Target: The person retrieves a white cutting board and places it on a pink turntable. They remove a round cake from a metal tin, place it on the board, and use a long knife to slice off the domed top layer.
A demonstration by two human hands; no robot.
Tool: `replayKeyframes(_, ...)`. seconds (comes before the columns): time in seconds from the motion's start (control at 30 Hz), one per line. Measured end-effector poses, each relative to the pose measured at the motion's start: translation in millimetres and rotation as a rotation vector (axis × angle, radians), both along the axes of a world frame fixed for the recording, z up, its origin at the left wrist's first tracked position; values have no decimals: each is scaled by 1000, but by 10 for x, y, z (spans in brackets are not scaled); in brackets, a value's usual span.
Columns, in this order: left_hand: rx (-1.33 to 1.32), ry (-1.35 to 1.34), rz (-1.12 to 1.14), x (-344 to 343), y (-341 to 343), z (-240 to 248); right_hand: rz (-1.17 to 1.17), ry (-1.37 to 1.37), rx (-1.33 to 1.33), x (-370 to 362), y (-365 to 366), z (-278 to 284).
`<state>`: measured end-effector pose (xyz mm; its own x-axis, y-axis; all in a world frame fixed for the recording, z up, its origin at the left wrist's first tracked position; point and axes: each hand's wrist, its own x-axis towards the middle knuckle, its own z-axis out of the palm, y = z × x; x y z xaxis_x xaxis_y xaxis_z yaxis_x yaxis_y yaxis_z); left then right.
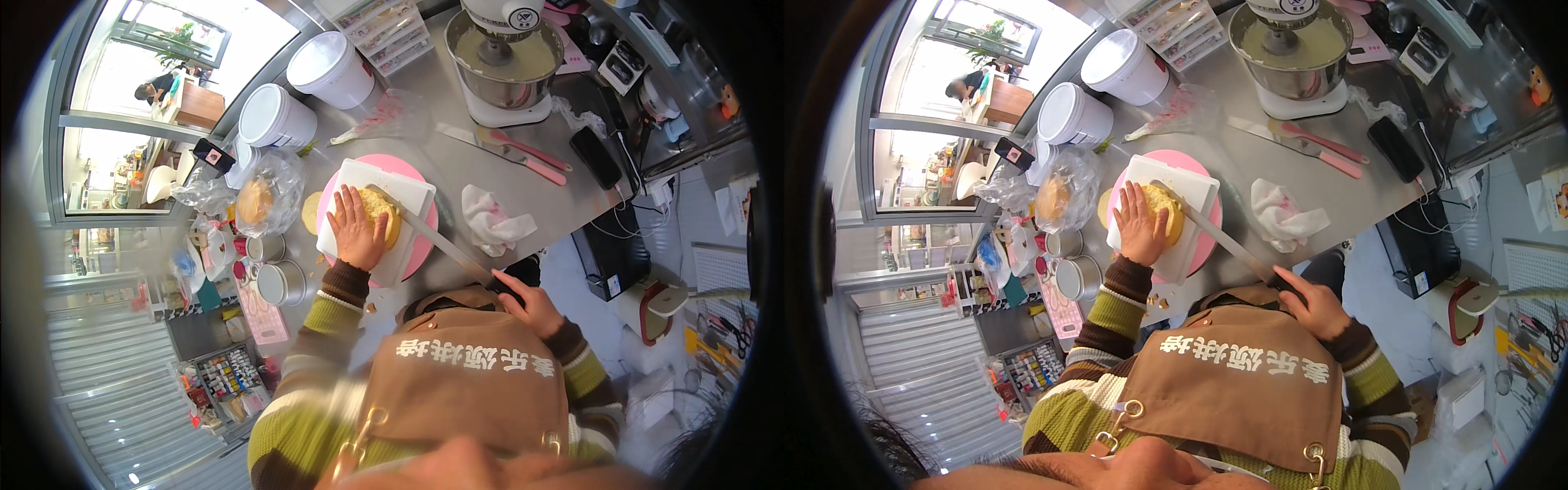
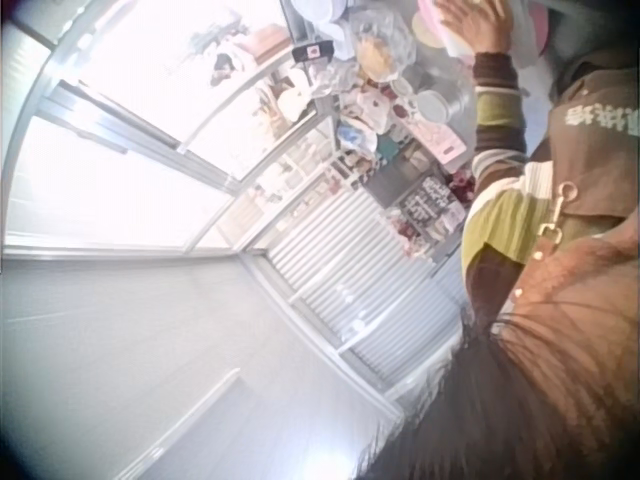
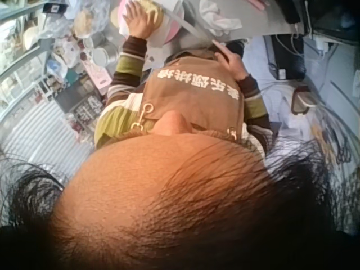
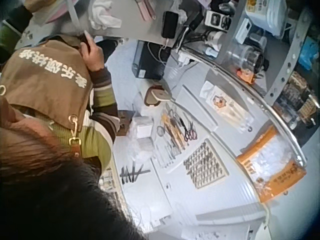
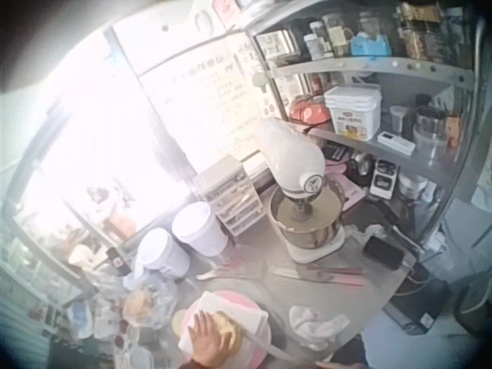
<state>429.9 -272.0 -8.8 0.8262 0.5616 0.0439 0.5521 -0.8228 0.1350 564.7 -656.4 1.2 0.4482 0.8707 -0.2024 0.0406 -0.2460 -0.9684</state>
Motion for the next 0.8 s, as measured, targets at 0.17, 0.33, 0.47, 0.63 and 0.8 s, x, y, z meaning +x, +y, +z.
replayKeyframes(0.17,-41,89,-455,-52,206,253,-23,-216,71,-24,-82,-14)
replayKeyframes(0.33,-130,87,-346,-19,234,156,89,6,-175,-6,-63,59)
replayKeyframes(0.47,-168,41,-251,2,166,38,28,-122,-38,-1,-126,234)
replayKeyframes(0.63,-141,41,-153,42,130,-66,43,-134,-75,54,-54,284)
replayKeyframes(0.8,-146,-45,-46,91,51,-188,68,-93,-81,23,-137,219)
